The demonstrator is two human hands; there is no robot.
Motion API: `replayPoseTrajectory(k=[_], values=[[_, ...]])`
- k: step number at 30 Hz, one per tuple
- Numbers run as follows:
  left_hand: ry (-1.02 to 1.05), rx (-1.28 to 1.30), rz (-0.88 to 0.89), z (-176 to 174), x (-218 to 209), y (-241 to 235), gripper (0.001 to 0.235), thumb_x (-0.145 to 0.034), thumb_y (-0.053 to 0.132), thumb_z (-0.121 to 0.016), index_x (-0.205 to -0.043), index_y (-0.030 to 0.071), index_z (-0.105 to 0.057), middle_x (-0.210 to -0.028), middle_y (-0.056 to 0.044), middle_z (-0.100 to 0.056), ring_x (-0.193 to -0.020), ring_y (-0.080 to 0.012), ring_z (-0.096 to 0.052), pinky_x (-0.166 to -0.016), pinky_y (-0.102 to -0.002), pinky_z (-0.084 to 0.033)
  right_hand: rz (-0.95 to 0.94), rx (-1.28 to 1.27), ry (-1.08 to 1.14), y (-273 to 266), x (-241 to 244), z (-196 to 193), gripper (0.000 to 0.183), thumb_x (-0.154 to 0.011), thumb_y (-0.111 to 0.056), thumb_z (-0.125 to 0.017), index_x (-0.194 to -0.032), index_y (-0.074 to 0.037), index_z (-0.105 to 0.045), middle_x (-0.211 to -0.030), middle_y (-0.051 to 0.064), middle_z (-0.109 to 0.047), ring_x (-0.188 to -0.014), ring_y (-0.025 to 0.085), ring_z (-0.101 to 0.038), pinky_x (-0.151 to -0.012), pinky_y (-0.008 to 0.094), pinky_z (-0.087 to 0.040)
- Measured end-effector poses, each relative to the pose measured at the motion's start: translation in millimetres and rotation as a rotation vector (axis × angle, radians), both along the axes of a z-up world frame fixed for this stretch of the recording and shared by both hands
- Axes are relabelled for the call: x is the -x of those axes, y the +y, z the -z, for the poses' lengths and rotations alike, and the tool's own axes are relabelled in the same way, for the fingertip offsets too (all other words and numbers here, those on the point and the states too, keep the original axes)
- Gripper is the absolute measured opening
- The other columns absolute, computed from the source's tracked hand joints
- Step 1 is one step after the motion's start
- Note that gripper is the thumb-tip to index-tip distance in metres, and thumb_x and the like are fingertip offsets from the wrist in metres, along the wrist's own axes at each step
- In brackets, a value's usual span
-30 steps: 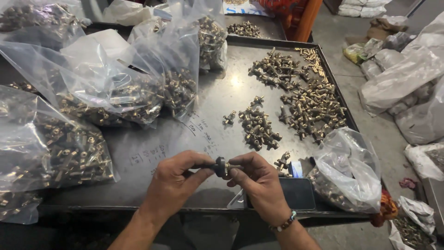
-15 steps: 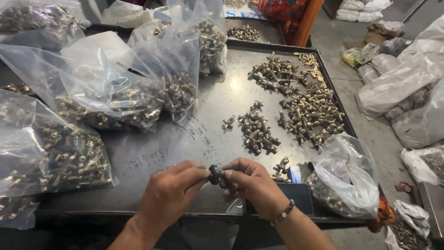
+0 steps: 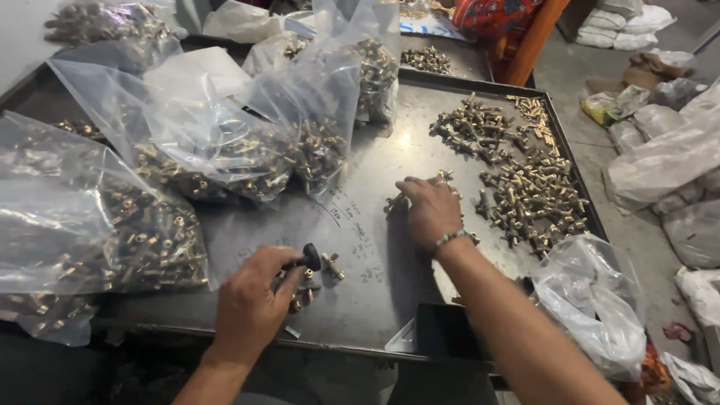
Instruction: Sorting and bagging small brass-colored metal fittings at an industrial workbench.
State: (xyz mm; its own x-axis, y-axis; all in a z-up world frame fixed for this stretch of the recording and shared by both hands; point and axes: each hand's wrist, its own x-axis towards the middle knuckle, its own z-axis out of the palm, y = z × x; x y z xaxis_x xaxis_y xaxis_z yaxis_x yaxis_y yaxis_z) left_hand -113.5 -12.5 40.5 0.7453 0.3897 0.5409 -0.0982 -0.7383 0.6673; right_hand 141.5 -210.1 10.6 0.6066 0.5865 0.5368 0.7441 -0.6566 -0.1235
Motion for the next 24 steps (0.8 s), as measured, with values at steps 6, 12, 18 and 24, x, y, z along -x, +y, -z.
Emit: replayPoseTrajectory(k=[6,12,18,24], values=[[0.052,0.032,-0.007,-2.3,-2.3,1.6,0.018,-0.082,0.011,-0.077,-0.099,0.01,-0.071,-0.096,-0.005,-0.075,-0.087,-0.0253,-0.074,-0.07,-0.035,-0.057,0.023,0.334,0.093,14.9,1.1,-32.9,0.01,-0.086,-0.024,-0.069,-0.089,-0.027,-0.077,-0.092,-0.002,-0.078,-0.102,0.028,-0.068,-0.094,0.048,-0.049],[0.007,0.265,0.057,5.9,-18.1,-5.4,0.017,-0.084,0.012,-0.078,-0.1,0.01,-0.073,-0.091,-0.004,-0.076,-0.078,-0.0175,-0.076,-0.068,-0.031,-0.057,-0.348,-0.432,0.689,-0.3,59.2,-12.7,0.014,-0.093,-0.017,-0.069,-0.104,-0.008,-0.067,-0.092,0.005,-0.078,-0.08,0.013,-0.075,-0.069,0.029,-0.059],[-0.002,0.348,0.159,-0.7,-25.3,-23.9,0.017,-0.083,0.009,-0.078,-0.1,0.01,-0.074,-0.088,-0.003,-0.077,-0.074,-0.0129,-0.074,-0.064,-0.028,-0.057,-0.236,-0.993,1.299,-12.2,99.2,-1.2,0.011,-0.091,-0.001,-0.062,-0.102,0.001,-0.064,-0.078,0.006,-0.065,-0.057,0.008,-0.057,-0.052,0.025,-0.047],[0.053,0.443,0.242,-5.1,-20.0,-34.2,0.015,-0.084,0.008,-0.079,-0.099,0.009,-0.076,-0.084,-0.003,-0.077,-0.067,-0.0126,-0.072,-0.059,-0.026,-0.057,-0.181,-1.085,1.495,-17.8,116.2,-16.4,0.03,-0.093,-0.003,-0.053,-0.115,0.003,-0.071,-0.076,0.008,-0.068,-0.052,0.004,-0.044,-0.047,0.022,-0.037]])
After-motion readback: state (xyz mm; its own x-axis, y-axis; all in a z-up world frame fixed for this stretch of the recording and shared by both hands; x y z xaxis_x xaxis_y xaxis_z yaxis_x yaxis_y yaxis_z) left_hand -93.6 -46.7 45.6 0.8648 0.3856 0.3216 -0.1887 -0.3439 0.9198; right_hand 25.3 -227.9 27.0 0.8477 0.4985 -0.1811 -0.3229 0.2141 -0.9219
